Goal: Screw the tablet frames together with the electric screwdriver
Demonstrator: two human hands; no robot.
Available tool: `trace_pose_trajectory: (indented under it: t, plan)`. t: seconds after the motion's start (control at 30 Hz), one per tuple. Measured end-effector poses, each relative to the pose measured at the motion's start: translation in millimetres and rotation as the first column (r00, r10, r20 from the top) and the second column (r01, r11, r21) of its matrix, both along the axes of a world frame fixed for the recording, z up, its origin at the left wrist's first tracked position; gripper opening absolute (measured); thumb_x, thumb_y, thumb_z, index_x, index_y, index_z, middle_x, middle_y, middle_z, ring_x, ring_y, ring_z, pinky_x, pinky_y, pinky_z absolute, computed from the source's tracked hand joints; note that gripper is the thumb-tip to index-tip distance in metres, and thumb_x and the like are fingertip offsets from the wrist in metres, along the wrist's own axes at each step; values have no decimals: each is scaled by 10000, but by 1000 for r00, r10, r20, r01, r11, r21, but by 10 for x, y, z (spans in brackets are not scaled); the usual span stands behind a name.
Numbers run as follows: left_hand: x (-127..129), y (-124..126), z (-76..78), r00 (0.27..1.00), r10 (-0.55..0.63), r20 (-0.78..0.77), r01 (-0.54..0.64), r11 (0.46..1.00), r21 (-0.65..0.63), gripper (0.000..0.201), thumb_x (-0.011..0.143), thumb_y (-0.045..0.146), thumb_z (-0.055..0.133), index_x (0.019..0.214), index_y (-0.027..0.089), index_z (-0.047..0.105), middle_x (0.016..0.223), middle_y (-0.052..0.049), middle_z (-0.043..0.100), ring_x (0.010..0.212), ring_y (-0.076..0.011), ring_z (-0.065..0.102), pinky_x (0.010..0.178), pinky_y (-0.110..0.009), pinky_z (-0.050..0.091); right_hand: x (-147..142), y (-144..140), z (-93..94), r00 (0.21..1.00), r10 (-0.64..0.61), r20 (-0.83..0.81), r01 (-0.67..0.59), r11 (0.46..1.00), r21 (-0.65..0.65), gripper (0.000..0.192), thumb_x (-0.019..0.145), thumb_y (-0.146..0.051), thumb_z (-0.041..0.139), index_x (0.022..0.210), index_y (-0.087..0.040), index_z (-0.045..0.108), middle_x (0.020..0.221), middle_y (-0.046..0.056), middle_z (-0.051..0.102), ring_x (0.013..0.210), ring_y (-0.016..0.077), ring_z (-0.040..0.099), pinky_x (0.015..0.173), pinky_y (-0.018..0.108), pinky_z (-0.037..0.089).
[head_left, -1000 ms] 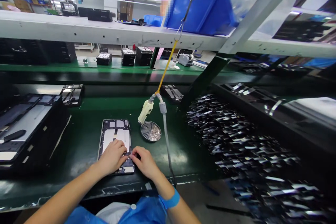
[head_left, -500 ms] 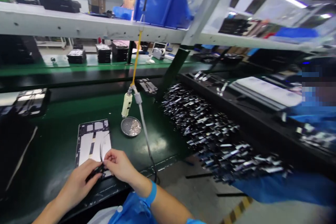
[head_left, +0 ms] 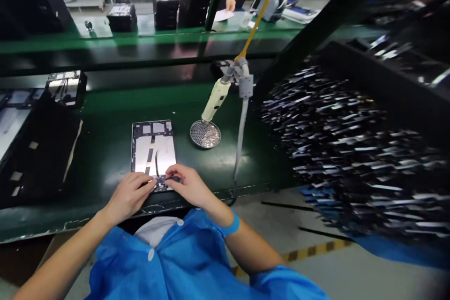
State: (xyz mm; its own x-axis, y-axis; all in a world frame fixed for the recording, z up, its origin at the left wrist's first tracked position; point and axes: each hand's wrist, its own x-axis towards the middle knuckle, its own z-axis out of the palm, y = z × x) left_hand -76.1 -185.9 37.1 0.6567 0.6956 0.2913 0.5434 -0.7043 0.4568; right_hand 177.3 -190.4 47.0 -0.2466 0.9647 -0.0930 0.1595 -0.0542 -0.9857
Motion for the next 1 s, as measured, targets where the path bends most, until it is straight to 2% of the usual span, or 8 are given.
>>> trace_pose_trajectory:
  t: [0.13,0.23,0.4,0.67,0.73,0.83,0.93,1.0]
  plan:
    - [-25,-30,20,998,-62,29,62,998,-2,351,1007,183,569,1310,311,690,1200,-74,737,1121,-231,658,965,-410,534,49,-44,-87,988,-54,-143,39,993,-108,232,841,-362,749,995,-204,677,835,0,684,732,131,632,660,250,528]
    - [-35,-40,36,993,-107,53,106,994,22,396,990,135,584,1340,300,665,1207,-75,730,1127,-229,642,961,-408,532,44,-51,-114,979,-78,-188,51,988,-147,251,834,-397,769,975,-212,675,746,-30,631,631,108,576,562,225,478]
    - [-15,-91,32,992,-104,64,105,994,-4,398,991,129,575,1336,304,669,1196,-77,718,1148,-233,631,997,-422,532,27,-39,-119,973,-76,-217,43,987,-153,248,836,-391,767,971,-207,670,735,-35,633,595,98,566,532,220,466]
    - [61,-144,22,999,-5,32,6,999,-40,328,1007,166,555,1266,300,705,1182,-91,695,1134,-252,619,987,-454,548,12,-53,-139,974,-97,-207,71,990,-126,257,856,-428,749,950,-206,663,675,-51,604,541,90,545,510,224,451]
    - [57,-145,19,999,-8,35,9,1000,-22,339,1000,153,563,1277,296,697,1212,-92,683,1205,-261,599,1065,-497,522,16,-59,-140,972,-97,-215,69,988,-134,257,858,-429,744,959,-208,662,667,-55,599,529,90,539,507,225,451]
    - [37,-178,-2,1000,15,5,-15,999,31,367,991,138,573,1302,300,682,1293,-92,661,1351,-293,535,1185,-614,407,61,-52,-146,977,-104,-186,83,990,-118,243,853,-413,743,965,-210,669,666,-54,602,537,96,545,520,230,452]
    - [20,-239,-50,998,61,-16,-59,995,77,378,989,129,581,1316,296,674,1331,-96,654,1419,-319,492,1212,-696,318,178,-6,-143,978,-184,-99,182,983,-30,203,859,-391,730,931,-206,690,664,-44,609,560,102,552,541,235,437]
    - [22,-258,-87,997,82,-16,-80,992,99,373,987,124,591,1307,294,680,1326,-97,660,1419,-325,497,1203,-711,316,284,67,-112,959,-276,-62,278,960,27,201,871,-401,712,911,-205,694,675,-33,620,563,107,551,547,243,443]
